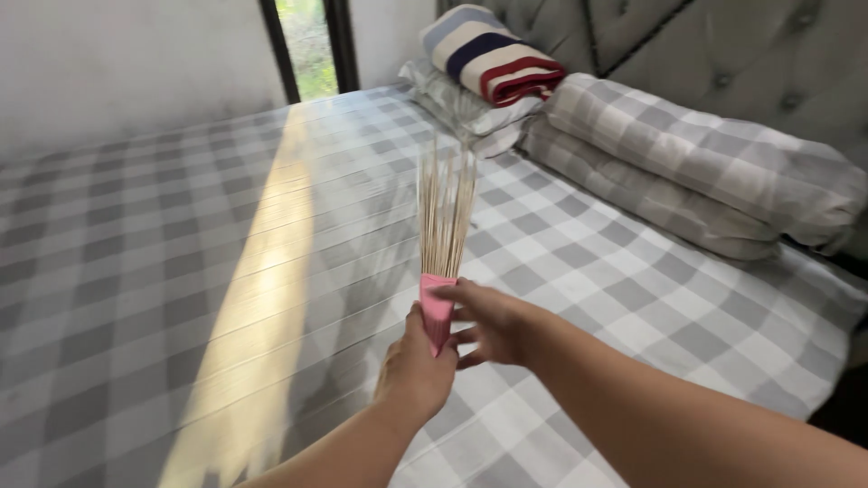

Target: Sweeping the surface of a bed using a small stick broom.

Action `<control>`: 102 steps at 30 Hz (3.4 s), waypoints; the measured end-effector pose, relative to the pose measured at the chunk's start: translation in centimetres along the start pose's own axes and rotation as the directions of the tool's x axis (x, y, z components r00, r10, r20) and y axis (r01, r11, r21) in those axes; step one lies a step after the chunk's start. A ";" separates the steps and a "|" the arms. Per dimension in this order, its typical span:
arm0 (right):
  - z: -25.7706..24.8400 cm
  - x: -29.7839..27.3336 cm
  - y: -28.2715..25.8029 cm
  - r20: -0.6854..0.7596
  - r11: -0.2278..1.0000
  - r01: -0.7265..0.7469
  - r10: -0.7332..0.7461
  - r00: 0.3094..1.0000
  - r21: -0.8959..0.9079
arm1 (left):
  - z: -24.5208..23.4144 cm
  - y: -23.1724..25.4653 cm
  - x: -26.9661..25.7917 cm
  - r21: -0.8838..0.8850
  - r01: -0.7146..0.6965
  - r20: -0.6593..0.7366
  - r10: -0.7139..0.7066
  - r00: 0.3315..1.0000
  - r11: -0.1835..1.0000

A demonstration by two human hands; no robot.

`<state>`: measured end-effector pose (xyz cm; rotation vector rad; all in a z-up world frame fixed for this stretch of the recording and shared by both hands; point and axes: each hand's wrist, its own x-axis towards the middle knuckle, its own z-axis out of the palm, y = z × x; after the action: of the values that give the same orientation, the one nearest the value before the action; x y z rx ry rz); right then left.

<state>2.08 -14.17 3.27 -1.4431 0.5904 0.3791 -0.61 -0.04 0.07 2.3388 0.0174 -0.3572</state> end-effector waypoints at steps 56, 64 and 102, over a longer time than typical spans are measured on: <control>39.2 -14.0 17.8 0.630 0.829 0.360 -0.012 0.776 -0.428 | -34.8 -33.7 -27.8 -0.313 0.229 -0.793 -0.386 0.471 0.922; 41.9 -9.4 19.6 0.001 0.956 0.190 -0.195 0.981 -0.224 | -38.6 -38.3 -29.0 -0.303 0.168 -0.806 -0.346 0.480 0.938; 58.4 -12.8 18.6 -0.326 0.914 0.367 -0.404 0.854 -0.173 | -55.4 -44.0 -19.9 0.034 -0.161 -0.360 0.162 0.919 0.986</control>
<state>-10.34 46.88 -2.89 -1.7046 0.5547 -0.1818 -11.04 71.67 12.22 2.3585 0.0018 0.1603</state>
